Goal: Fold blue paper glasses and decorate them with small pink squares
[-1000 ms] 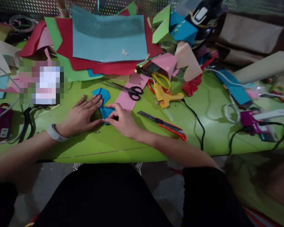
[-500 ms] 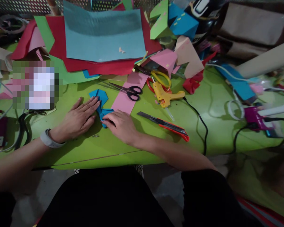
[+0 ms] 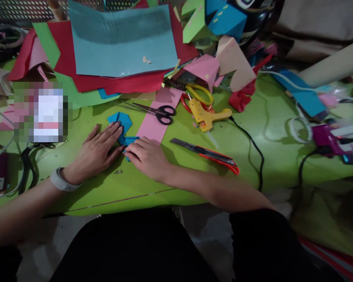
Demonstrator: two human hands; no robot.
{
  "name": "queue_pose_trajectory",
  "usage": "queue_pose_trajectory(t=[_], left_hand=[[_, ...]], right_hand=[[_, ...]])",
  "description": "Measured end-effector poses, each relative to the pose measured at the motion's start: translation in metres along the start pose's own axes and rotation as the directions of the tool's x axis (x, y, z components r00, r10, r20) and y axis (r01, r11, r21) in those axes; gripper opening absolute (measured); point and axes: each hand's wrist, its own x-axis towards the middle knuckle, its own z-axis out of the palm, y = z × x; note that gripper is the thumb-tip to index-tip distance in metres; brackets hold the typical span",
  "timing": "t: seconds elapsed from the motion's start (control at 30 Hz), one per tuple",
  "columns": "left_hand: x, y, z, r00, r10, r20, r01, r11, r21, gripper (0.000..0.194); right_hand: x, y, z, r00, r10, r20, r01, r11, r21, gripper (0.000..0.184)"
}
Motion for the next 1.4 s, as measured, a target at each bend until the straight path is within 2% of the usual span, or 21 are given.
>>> queue_pose_trajectory(t=[0.13, 0.43, 0.7, 0.87, 1.07, 1.17, 1.27, 1.4], left_hand=[[0.000, 0.000, 0.000, 1.000, -0.006, 0.001, 0.006, 1.000, -0.007, 0.054], [0.001, 0.001, -0.001, 1.000, -0.012, 0.012, 0.012, 1.000, 0.005, 0.054], [0.000, 0.001, -0.002, 1.000, -0.020, 0.005, 0.020, 1.000, 0.000, 0.052], [0.001, 0.002, -0.004, 0.999, -0.028, 0.017, 0.029, 0.999, -0.015, 0.051], [0.003, 0.004, -0.007, 0.998, -0.045, 0.039, 0.045, 0.999, -0.018, 0.051], [0.003, 0.005, -0.007, 0.999, -0.042, 0.034, 0.043, 0.999, -0.021, 0.051], [0.003, 0.004, -0.006, 0.999, -0.038, 0.026, 0.039, 0.999, -0.024, 0.050], [0.002, 0.002, -0.005, 0.999, -0.033, 0.025, 0.033, 0.999, -0.006, 0.051]], right_hand=[[0.000, -0.002, -0.002, 0.999, -0.020, -0.035, 0.018, 0.997, -0.072, 0.027], [0.002, 0.000, 0.000, 0.999, 0.039, 0.011, -0.039, 0.998, -0.041, 0.029], [0.001, 0.001, -0.002, 1.000, 0.027, 0.007, -0.027, 0.998, -0.051, 0.029], [-0.003, -0.001, -0.016, 0.998, -0.056, -0.019, 0.054, 0.991, -0.121, 0.029], [-0.010, 0.004, -0.037, 0.992, -0.126, -0.010, 0.124, 0.985, -0.116, 0.025], [-0.015, 0.003, -0.035, 0.973, -0.229, 0.037, 0.232, 0.946, -0.226, 0.034], [-0.020, 0.003, -0.027, 0.943, -0.320, 0.095, 0.333, 0.886, -0.323, 0.057], [-0.025, 0.007, -0.019, 0.938, -0.308, 0.157, 0.344, 0.876, -0.337, 0.067]])
